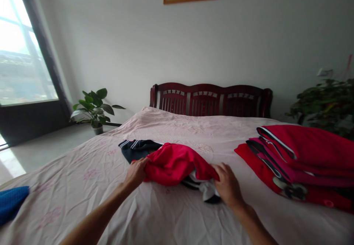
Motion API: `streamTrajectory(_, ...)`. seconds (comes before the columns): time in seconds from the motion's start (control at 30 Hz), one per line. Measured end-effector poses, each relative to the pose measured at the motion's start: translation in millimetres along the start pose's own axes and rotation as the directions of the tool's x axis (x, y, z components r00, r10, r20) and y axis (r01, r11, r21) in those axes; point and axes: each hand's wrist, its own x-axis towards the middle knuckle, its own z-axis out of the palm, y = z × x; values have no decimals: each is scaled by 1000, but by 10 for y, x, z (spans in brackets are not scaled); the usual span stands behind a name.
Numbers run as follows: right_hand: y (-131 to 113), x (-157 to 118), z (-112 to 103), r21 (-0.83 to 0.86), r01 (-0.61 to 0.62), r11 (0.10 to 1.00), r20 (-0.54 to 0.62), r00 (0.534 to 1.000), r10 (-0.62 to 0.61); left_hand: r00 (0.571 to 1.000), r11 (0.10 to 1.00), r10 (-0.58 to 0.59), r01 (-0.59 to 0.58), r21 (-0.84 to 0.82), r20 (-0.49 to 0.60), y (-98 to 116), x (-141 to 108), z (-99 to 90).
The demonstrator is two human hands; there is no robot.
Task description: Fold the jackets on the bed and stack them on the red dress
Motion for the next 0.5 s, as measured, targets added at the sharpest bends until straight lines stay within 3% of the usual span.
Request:
streamTrajectory(0.07,153,223,-242,-113,24,993,-119,992,-38,998,997,49,-47,-65,27,47,-147,-19)
streamTrajectory(0.13,360,360,-421,-183,-32,983,-166,986,2,977,968,185,-163,-192,105,118,-341,-45)
streamTrajectory(0.2,597,389,-497,-185,-117,976,-46,993,110,923,910,328,-250,-330,203,177,-518,-85)
streamTrajectory(0.27,808,338,-483,-142,-240,960,119,959,257,881,866,378,-228,-445,285,188,-604,-124)
streamTrajectory(0.3,883,303,-454,-110,-302,947,175,932,318,882,853,360,-178,-491,305,173,-599,-132)
streamTrajectory(0.37,946,249,-382,-17,-398,917,218,894,392,928,832,255,-66,-551,274,107,-490,-109)
streamTrajectory(0.43,883,246,-310,95,-439,894,234,883,408,982,843,124,-26,-538,146,27,-297,-29)
streamTrajectory(0.5,732,289,-243,204,-443,873,254,885,390,998,886,55,-38,-461,23,-25,-101,86)
